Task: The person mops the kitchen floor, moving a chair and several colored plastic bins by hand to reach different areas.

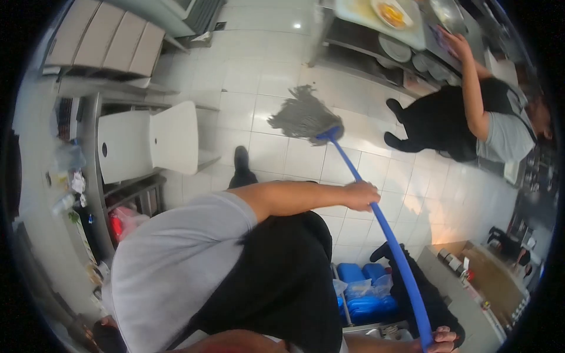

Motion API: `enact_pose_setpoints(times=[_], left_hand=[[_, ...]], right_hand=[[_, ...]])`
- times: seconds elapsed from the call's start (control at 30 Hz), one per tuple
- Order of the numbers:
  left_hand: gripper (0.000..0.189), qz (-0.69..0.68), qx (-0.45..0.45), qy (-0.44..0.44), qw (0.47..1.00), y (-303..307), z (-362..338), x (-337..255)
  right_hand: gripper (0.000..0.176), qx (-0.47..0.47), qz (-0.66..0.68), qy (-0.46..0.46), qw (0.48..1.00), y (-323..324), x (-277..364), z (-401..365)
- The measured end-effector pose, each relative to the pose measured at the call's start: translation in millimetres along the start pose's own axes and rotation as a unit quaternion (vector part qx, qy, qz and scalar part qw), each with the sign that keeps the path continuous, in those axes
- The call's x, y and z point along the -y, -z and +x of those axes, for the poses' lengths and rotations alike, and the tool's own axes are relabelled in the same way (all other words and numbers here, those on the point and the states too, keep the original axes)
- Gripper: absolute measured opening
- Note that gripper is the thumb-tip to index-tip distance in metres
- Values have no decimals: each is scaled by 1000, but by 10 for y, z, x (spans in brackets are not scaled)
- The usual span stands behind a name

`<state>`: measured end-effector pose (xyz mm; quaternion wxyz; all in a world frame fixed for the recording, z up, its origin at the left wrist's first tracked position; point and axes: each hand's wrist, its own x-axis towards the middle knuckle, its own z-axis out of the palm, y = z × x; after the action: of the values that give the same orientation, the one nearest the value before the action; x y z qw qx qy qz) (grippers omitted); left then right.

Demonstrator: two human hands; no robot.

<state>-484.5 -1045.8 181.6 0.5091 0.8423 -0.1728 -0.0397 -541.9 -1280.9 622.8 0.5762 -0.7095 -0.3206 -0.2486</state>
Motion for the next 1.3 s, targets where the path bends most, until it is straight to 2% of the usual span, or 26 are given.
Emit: enact_pose_setpoints(times=[0.07,0.1,0.13,0.2,0.23,0.27,0.3,0.33,0.37,0.4,0.47,0.5,0.53,0.57,0.63,0.7,0.73,0.8,0.83,0.9,0.97,1.03,1.07,1.13,1.2,1.3], left_hand=[[24,-1,-117,51,992,221,-574,652],[21,79,-12,107,991,485,-878,1051],[20,123,-32,113,985,787,-1368,1473],[24,168,-197,141,955,1450,-2817,2287],[27,207,-304,272,889,1732,-3592,2644],[37,208,-397,396,801,2026,-4356,2976],[43,157,-408,448,780,2621,-5316,2810],[43,318,-374,509,707,3113,-6050,2393],[44,351,-404,559,633,3456,-6827,2201],[48,451,-345,629,531,3685,-7688,2212],[56,494,-416,681,345,3968,-8818,1723],[53,383,-500,727,274,4124,-9148,1429],[48,376,-316,822,288,4173,-9699,1288],[52,369,-355,811,282,3993,-10334,1381],[60,202,-412,829,320,3916,-10435,772],[60,217,-402,828,326,3578,-10944,1021],[58,276,-298,832,377,3523,-10839,967],[53,329,-230,833,380,3518,-10705,1005],[50,323,-267,842,340,3478,-10695,1185],[46,313,-238,859,328,3553,-10535,1209],[42,308,-103,867,379,3744,-10199,836],[42,317,-147,856,380,3613,-10280,917],[44,291,-269,847,355,3472,-10388,1039],[47,240,-411,809,345,3489,-10266,1009],[49,202,-459,778,379,3506,-9700,637],[52,226,-494,736,405,3364,-9319,822]], right_hand=[[42,-35,152,20,988,-196,-56,81],[45,-65,143,13,988,-321,-72,115],[45,-59,131,17,989,-350,-99,165],[47,-47,112,23,992,-416,-160,259],[40,-141,118,6,983,-706,-9,264],[39,-146,128,-4,981,-843,35,310],[38,-151,135,-14,979,-894,84,344],[38,-156,140,-24,978,-1000,134,386],[30,-200,147,-19,969,-1346,235,410],[34,-179,134,-46,974,-1418,237,465],[41,-147,93,-96,980,-1332,29,676],[44,-136,66,-120,981,-1182,-82,760],[48,-129,36,-144,980,-1027,-128,799],[49,-71,89,-162,980,-953,-138,839],[46,-13,127,-174,976,-982,-182,932],[44,32,135,-161,977,-1046,-258,1040],[45,80,157,-153,972,-1046,-280,1094],[46,77,157,-160,971,-1136,-275,1133],[47,77,158,-162,971,-1197,-260,1164],[46,57,130,-155,978,-1328,-241,1180],[44,40,119,-152,980,-1450,-198,1164],[44,15,121,-148,981,-1469,-138,1125],[44,-3,125,-151,981,-1448,-125,1089],[44,-40,134,-156,978,-1403,-98,1016],[45,-23,142,-155,977,-1181,-163,966],[47,-21,137,-146,980,-1022,-204,896]])
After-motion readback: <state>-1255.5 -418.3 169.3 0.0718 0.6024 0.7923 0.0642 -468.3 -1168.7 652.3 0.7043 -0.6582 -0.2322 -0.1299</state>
